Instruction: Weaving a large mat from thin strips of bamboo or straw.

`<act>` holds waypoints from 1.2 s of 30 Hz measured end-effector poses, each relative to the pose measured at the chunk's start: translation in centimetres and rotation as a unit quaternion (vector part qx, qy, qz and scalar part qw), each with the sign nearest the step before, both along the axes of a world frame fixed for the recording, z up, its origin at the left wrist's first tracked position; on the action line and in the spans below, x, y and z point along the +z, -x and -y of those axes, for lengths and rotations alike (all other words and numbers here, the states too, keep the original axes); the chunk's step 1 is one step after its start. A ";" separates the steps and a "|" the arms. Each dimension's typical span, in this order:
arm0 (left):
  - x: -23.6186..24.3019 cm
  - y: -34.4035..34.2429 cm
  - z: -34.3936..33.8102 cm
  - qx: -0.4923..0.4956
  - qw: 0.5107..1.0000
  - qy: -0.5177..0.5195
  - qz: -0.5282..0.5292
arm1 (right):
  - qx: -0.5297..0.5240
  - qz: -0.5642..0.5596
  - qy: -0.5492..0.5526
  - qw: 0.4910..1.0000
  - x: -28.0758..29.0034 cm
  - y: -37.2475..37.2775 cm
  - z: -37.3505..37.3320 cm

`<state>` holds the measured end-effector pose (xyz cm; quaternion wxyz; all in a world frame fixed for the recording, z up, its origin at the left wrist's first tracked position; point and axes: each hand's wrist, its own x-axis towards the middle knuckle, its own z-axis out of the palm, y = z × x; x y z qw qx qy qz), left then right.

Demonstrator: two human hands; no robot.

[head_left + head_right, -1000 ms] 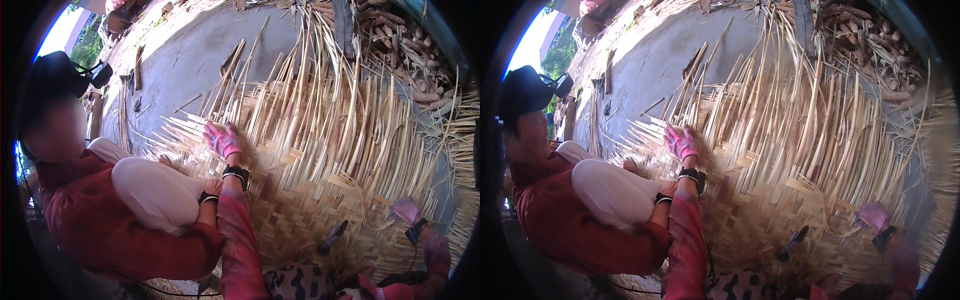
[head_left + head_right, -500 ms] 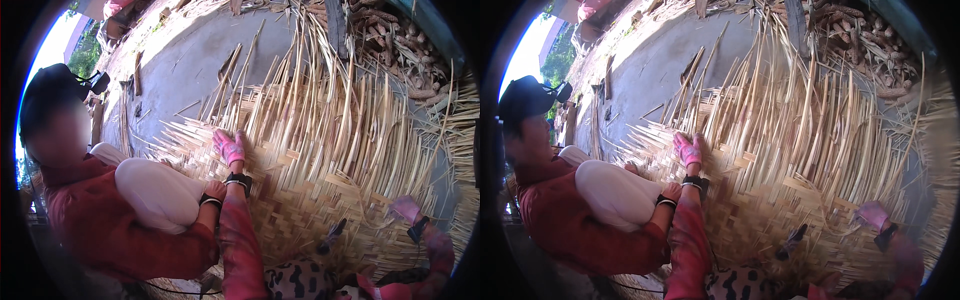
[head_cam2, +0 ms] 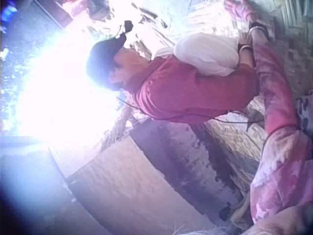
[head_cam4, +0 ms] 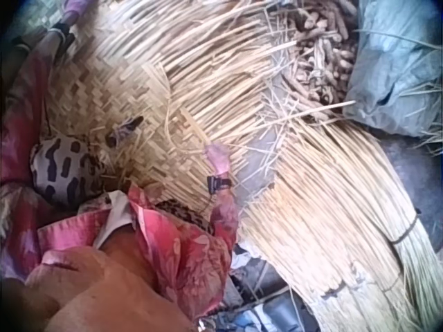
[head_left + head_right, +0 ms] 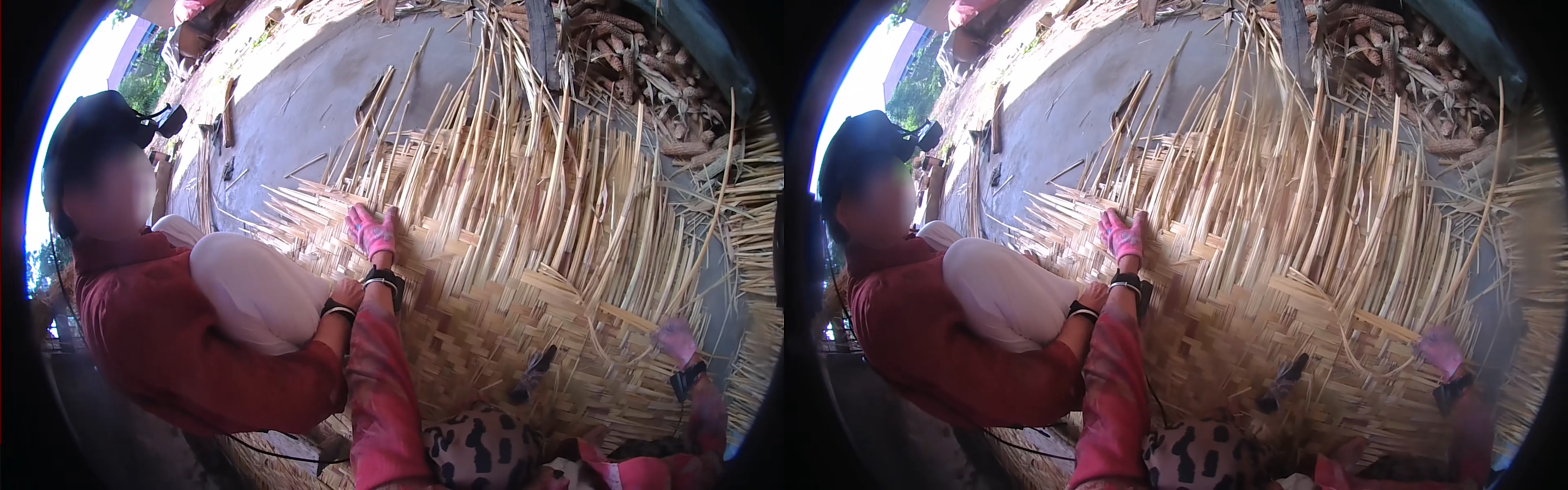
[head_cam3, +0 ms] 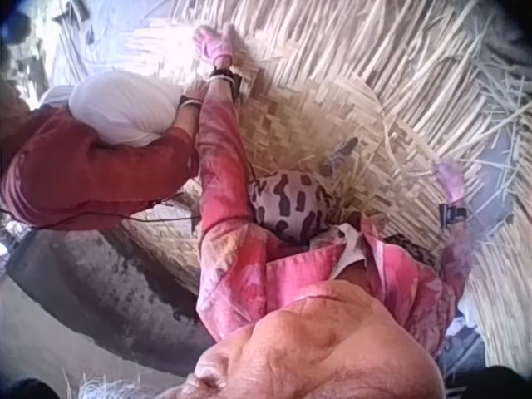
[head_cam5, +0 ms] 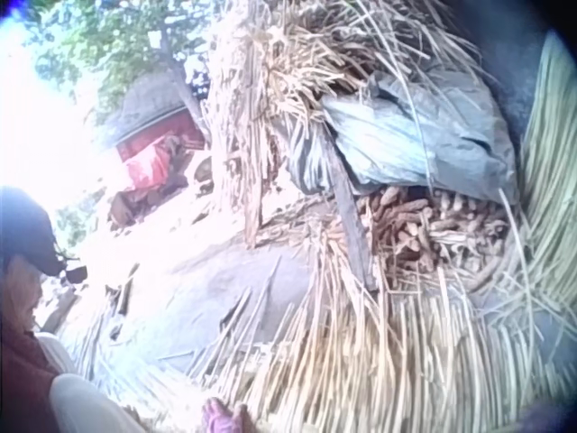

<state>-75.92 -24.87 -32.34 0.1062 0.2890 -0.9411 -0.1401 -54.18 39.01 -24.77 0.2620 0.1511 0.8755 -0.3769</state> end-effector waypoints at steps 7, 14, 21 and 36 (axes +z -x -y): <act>0.0 1.0 0.3 0.068 0.998 0.009 -0.001 | 0.041 0.057 -0.062 0.996 2.9 1.3 2.5; -2.3 1.3 3.6 -0.076 0.986 0.146 0.000 | 0.227 -0.073 -0.120 0.964 0.7 5.0 9.9; -1.2 0.3 2.3 -0.099 0.989 0.110 0.019 | 0.246 -0.117 -0.121 0.954 5.2 7.4 15.2; -1.0 0.2 -0.2 -0.099 0.991 0.093 -0.020 | 0.128 0.007 0.062 0.990 3.2 6.7 11.7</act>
